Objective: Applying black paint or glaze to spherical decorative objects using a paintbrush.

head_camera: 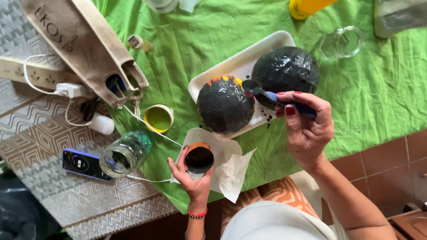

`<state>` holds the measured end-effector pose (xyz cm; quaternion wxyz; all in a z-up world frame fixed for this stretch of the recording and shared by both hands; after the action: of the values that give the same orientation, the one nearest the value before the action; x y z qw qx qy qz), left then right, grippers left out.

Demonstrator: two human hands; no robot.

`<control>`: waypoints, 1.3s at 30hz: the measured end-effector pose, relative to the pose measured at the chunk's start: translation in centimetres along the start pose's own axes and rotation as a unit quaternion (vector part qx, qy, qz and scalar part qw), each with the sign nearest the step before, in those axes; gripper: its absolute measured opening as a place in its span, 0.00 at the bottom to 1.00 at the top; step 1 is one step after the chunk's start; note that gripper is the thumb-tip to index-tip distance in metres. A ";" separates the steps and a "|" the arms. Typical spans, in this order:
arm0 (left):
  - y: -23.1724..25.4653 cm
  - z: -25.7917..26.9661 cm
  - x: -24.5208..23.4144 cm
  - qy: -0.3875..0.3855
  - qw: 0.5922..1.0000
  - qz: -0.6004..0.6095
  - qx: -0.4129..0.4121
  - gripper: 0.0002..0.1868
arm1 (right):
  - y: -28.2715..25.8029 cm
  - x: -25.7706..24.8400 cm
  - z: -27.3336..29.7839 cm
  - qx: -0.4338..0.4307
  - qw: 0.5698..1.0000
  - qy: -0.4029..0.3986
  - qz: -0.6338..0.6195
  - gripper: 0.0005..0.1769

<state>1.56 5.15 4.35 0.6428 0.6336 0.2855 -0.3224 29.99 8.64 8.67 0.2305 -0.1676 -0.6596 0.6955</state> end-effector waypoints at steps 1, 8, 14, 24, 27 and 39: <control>0.7 0.1 -0.4 0.002 1.000 -0.004 -0.005 0.61 | 0.0 0.0 -0.6 0.003 1.000 -0.005 -0.002 0.15; 3.6 1.4 0.0 0.030 0.998 -0.004 -0.058 0.66 | 1.6 1.0 -2.0 -0.095 0.976 -0.142 0.134 0.21; 4.0 3.6 2.2 0.033 0.998 -0.009 -0.046 0.67 | 2.1 1.3 -1.4 -0.118 0.967 -0.166 0.151 0.17; 5.1 4.3 3.9 0.026 0.999 0.032 -0.015 0.66 | 2.7 0.7 -1.6 -0.116 0.967 -0.188 0.129 0.18; 5.6 4.4 3.9 0.023 0.999 0.028 -0.016 0.67 | 2.9 1.0 -1.9 -0.111 0.969 -0.177 0.132 0.18; 5.8 4.3 4.3 0.019 0.999 0.028 0.007 0.66 | 3.2 0.7 -1.7 -0.104 0.971 -0.183 0.114 0.20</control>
<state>8.58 0.60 4.78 0.6413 0.6520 0.2776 -0.2941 29.96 10.35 5.45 0.0064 -0.1346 -0.7355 0.6640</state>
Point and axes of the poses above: each hand's wrist, its own z-axis away from the middle knuckle, its own x-axis out of the palm, y = z × x, the point moved 1 cm from there along -z, towards the middle knuckle, and after that the axes turned 10 degrees about -z, right-handed, at the moved point
